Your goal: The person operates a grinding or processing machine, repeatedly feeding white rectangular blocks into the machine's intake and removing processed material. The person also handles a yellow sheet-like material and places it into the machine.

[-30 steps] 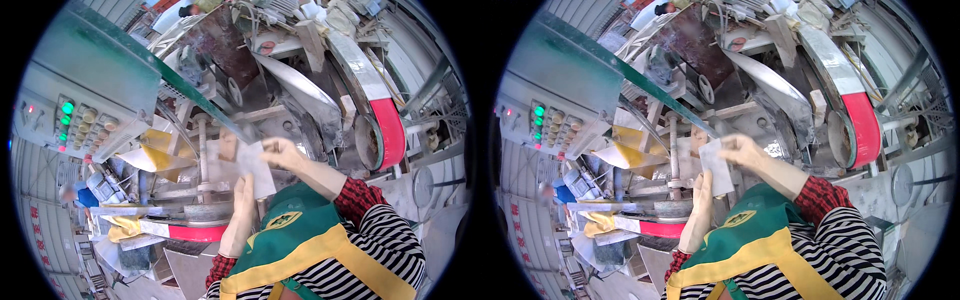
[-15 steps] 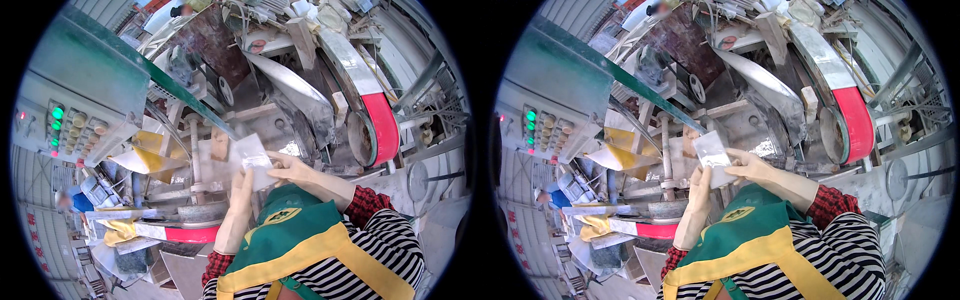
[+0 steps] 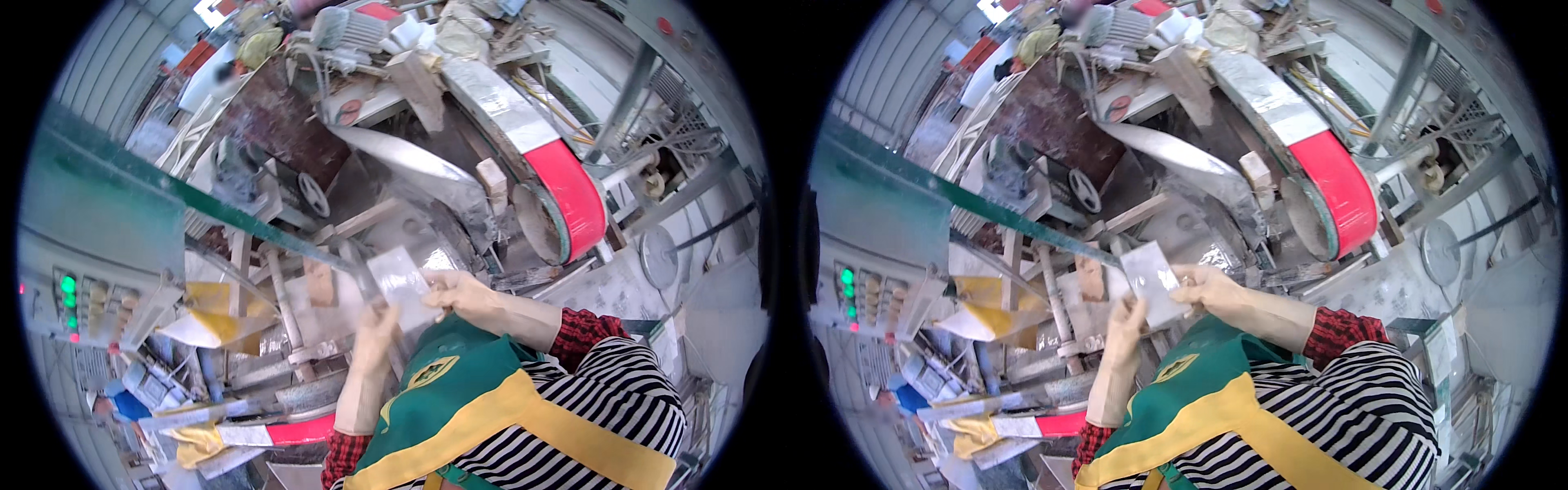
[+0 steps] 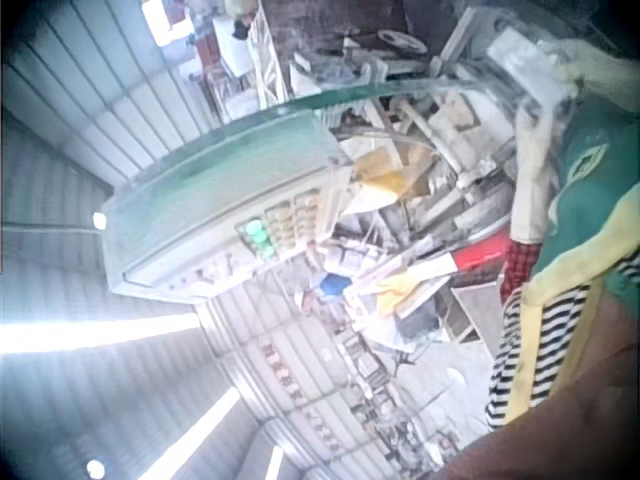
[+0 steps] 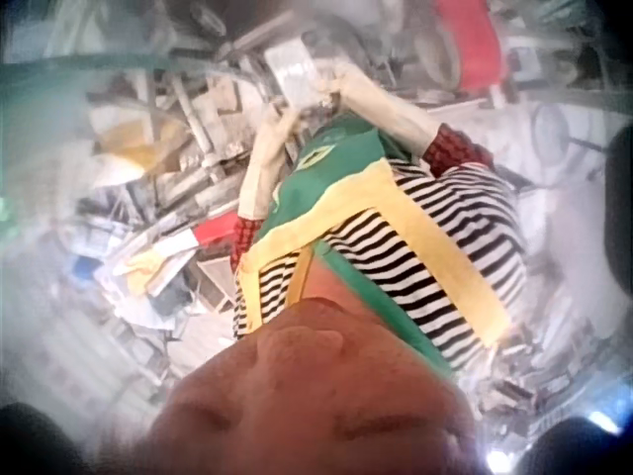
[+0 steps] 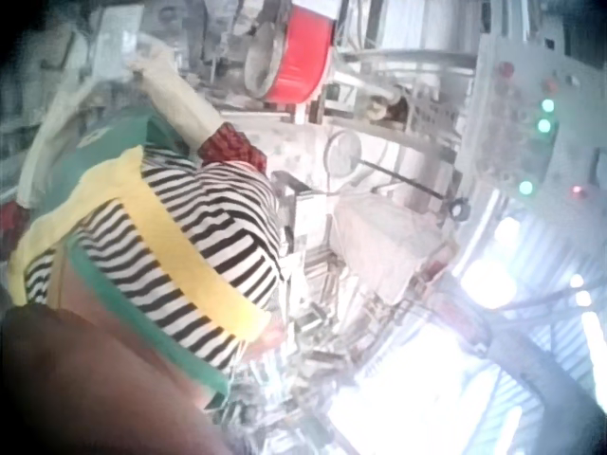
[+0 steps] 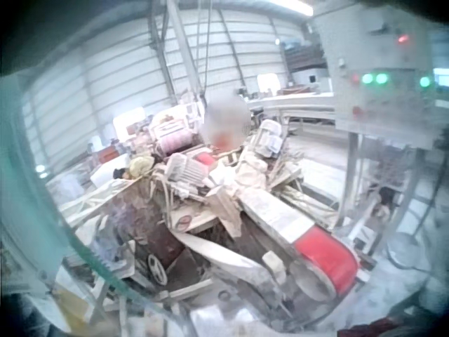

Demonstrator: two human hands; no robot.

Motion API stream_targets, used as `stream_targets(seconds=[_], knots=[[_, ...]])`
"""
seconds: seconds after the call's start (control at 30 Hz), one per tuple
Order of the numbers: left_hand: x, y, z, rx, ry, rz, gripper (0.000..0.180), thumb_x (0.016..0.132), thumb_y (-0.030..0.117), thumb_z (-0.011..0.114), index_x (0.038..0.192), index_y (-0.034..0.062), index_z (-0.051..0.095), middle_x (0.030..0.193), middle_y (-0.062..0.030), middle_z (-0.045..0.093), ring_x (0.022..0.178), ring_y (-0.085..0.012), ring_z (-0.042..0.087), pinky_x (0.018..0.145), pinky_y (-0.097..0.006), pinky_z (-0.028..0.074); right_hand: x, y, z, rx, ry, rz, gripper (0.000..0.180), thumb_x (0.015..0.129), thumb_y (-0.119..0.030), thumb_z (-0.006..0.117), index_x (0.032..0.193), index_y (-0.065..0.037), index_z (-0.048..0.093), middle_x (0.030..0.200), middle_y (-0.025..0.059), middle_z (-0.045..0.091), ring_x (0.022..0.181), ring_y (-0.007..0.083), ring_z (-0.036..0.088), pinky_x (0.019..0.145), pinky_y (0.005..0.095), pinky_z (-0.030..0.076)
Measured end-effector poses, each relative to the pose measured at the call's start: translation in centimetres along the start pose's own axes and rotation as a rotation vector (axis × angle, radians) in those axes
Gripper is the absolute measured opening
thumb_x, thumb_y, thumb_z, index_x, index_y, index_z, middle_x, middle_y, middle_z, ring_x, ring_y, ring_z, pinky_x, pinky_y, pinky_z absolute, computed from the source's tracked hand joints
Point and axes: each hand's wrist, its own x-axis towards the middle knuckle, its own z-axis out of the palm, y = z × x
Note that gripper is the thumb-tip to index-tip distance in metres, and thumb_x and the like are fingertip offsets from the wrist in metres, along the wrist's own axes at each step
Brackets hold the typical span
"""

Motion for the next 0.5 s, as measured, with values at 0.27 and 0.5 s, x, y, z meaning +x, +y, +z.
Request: stream_targets(seconds=[0.27, 0.5], knots=[[0.1, -9.1, -9.7, 0.515, 0.147, 0.07, 0.056, 0.089, 0.019, 0.067, 0.136, -0.0025, 0.046, 0.126, -0.0169, 0.06, 0.113, -0.0236, 0.059, 0.097, -0.033, 0.047, 5.2, -4.6, -16.4, 0.097, 0.931, -0.644, 0.035, 0.081, 0.006, 0.06, 0.115, -0.001, 0.057, 0.088, 0.0069, 0.065, 0.071, 0.0148, 0.063, 0.057, 0.0275, 0.051], [-10.9, -16.4, -25.7, 1.211, 1.032, -0.111, 0.071, 0.085, 0.038, 0.068, 0.139, -0.0007, 0.044, 0.138, -0.026, 0.046, 0.128, -0.0401, 0.043, 0.11, -0.044, 0.034, 7.6, -7.1, -32.6, -0.193, 1.452, -0.552, 0.038, 0.072, 0.002, 0.063, 0.108, 0.001, 0.053, 0.086, 0.0144, 0.062, 0.074, 0.0225, 0.065, 0.059, 0.0339, 0.059]])
